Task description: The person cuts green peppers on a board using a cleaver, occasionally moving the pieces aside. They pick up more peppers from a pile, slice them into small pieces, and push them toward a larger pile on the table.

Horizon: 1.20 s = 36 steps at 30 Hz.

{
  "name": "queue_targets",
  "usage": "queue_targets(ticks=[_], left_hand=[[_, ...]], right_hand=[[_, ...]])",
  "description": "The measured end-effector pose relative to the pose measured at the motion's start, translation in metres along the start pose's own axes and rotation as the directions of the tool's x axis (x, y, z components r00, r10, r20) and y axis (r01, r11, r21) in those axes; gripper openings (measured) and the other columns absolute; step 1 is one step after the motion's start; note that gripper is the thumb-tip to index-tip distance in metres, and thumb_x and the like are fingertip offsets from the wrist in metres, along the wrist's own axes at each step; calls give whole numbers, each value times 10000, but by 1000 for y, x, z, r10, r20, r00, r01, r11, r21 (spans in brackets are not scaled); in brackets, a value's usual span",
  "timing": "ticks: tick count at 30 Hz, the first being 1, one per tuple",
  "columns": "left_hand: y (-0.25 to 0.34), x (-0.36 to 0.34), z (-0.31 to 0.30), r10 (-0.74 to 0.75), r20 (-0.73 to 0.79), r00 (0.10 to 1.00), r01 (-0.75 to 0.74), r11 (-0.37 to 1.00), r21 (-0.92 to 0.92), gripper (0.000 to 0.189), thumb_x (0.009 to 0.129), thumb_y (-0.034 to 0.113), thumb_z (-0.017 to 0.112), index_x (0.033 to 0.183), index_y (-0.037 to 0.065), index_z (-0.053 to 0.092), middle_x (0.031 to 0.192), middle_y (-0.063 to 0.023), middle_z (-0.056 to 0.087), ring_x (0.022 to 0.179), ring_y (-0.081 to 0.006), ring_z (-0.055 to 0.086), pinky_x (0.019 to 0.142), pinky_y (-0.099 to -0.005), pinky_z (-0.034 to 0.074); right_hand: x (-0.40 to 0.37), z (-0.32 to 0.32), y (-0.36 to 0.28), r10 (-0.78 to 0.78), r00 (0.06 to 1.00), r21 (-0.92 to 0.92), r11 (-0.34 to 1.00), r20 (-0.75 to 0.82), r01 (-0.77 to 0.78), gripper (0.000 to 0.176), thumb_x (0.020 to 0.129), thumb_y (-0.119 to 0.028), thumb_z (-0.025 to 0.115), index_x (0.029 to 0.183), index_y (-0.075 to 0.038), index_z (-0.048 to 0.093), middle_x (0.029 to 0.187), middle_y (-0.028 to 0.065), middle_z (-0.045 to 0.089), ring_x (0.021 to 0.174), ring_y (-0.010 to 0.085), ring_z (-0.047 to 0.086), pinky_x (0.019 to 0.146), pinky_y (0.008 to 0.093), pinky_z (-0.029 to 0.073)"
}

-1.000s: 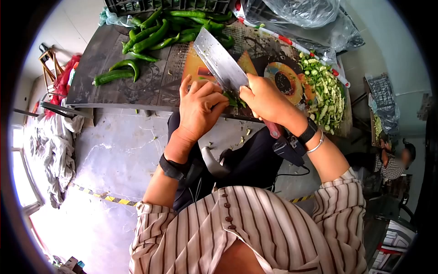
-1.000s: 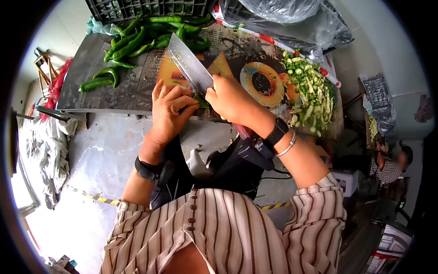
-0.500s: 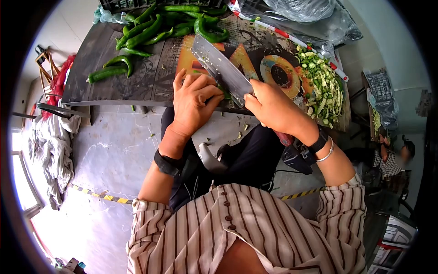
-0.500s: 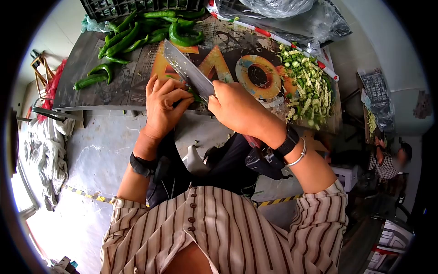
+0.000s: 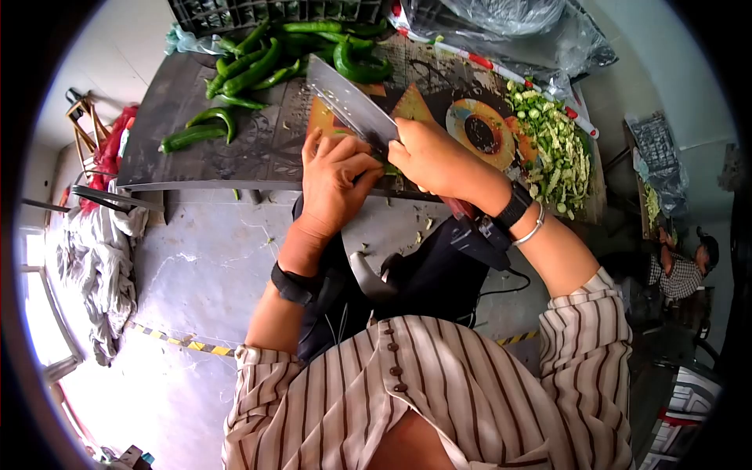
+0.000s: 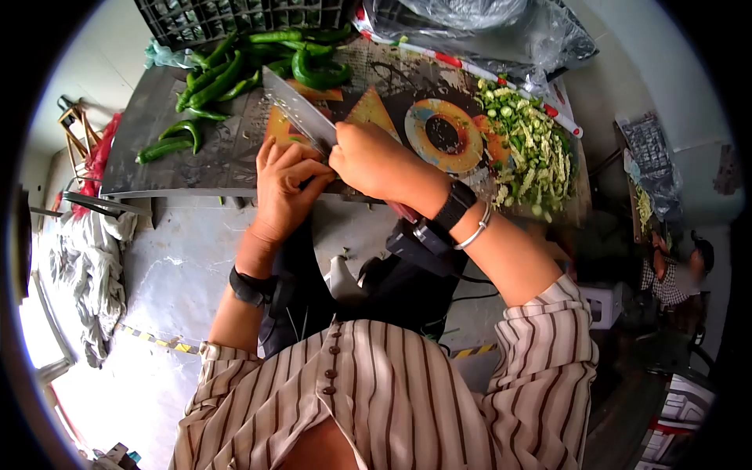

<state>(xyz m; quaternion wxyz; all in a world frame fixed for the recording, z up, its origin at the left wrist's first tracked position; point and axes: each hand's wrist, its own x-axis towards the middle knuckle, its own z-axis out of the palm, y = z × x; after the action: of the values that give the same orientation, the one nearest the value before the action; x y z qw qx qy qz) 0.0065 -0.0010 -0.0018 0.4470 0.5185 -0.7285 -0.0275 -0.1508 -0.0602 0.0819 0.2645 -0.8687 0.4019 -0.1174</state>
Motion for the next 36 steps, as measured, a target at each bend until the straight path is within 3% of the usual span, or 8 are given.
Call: queue_targets(ticks=[2, 3, 5, 9, 15, 20, 29, 36], left_hand=[[-1, -2, 2, 4, -9, 1000, -4, 1000, -7, 77, 698, 177, 725, 755, 171, 674, 880, 53, 603, 961, -190, 543, 1045, -481, 294], [-1, 0, 2, 6, -19, 1000, -6, 1000, -11, 77, 698, 177, 725, 755, 171, 674, 880, 53, 603, 961, -190, 543, 1045, -481, 294], [0, -1, 1, 3, -16, 1000, -4, 1000, -6, 82, 695, 177, 727, 756, 165, 674, 881, 48, 601, 960, -192, 541, 1042, -471, 300], [1, 0, 1, 37, -42, 998, -37, 999, -7, 85, 693, 177, 728, 752, 156, 671, 887, 44, 603, 962, -189, 540, 1023, -451, 316], [0, 0, 0, 22, -31, 999, -23, 1000, -16, 86, 691, 173, 733, 751, 159, 673, 887, 48, 601, 967, -180, 541, 1024, -453, 314], [0, 0, 1, 13, -20, 1000, -13, 1000, -16, 82, 695, 172, 732, 751, 162, 673, 886, 51, 599, 963, -182, 540, 1034, -455, 311], [-3, -1, 0, -17, 1, 1000, 17, 999, -28, 72, 698, 159, 725, 740, 165, 666, 884, 50, 593, 950, -189, 538, 1031, -457, 318], [-3, 0, -2, 21, -29, 999, -21, 1000, -11, 64, 695, 149, 719, 726, 159, 665, 867, 43, 597, 948, -197, 539, 1020, -452, 327]], right_hand=[[-5, -7, 1, 161, 986, 105, 981, 44, -165, 209, 902, -149, 486, 834, 46, 453, 567, 128, 524, 449, 207, 532, 453, 354, 440], [-8, -11, -1, 159, 986, 94, 982, 42, -163, 209, 902, -149, 486, 834, 46, 453, 567, 128, 524, 449, 207, 532, 453, 354, 440], [-20, -13, -3, 147, 989, 37, 988, -8, -147, 265, 857, -161, 503, 808, 99, 509, 754, 323, 572, 738, 468, 589, 661, 487, 473], [-39, -18, -17, 111, 993, -52, 993, 28, -110, 271, 864, -173, 506, 800, 91, 507, 750, 316, 574, 738, 457, 595, 660, 484, 473], [-45, -22, -23, 187, 980, -27, 982, 66, -185, 248, 863, -160, 515, 800, 79, 498, 732, 298, 569, 715, 452, 581, 646, 484, 463], [-44, -21, -22, 115, 992, -84, 990, 53, -110, 238, 870, -155, 511, 789, 68, 486, 690, 281, 567, 683, 452, 583, 622, 490, 462], [-28, -25, -25, 191, 966, -16, 981, 175, -192, 233, 856, -143, 514, 782, 77, 499, 688, 292, 564, 691, 456, 588, 631, 489, 466], [-1, -1, -8, 69, 998, 11, 998, -5, -69, 236, 837, -143, 531, 775, 84, 510, 740, 310, 572, 737, 465, 586, 650, 483, 469]])
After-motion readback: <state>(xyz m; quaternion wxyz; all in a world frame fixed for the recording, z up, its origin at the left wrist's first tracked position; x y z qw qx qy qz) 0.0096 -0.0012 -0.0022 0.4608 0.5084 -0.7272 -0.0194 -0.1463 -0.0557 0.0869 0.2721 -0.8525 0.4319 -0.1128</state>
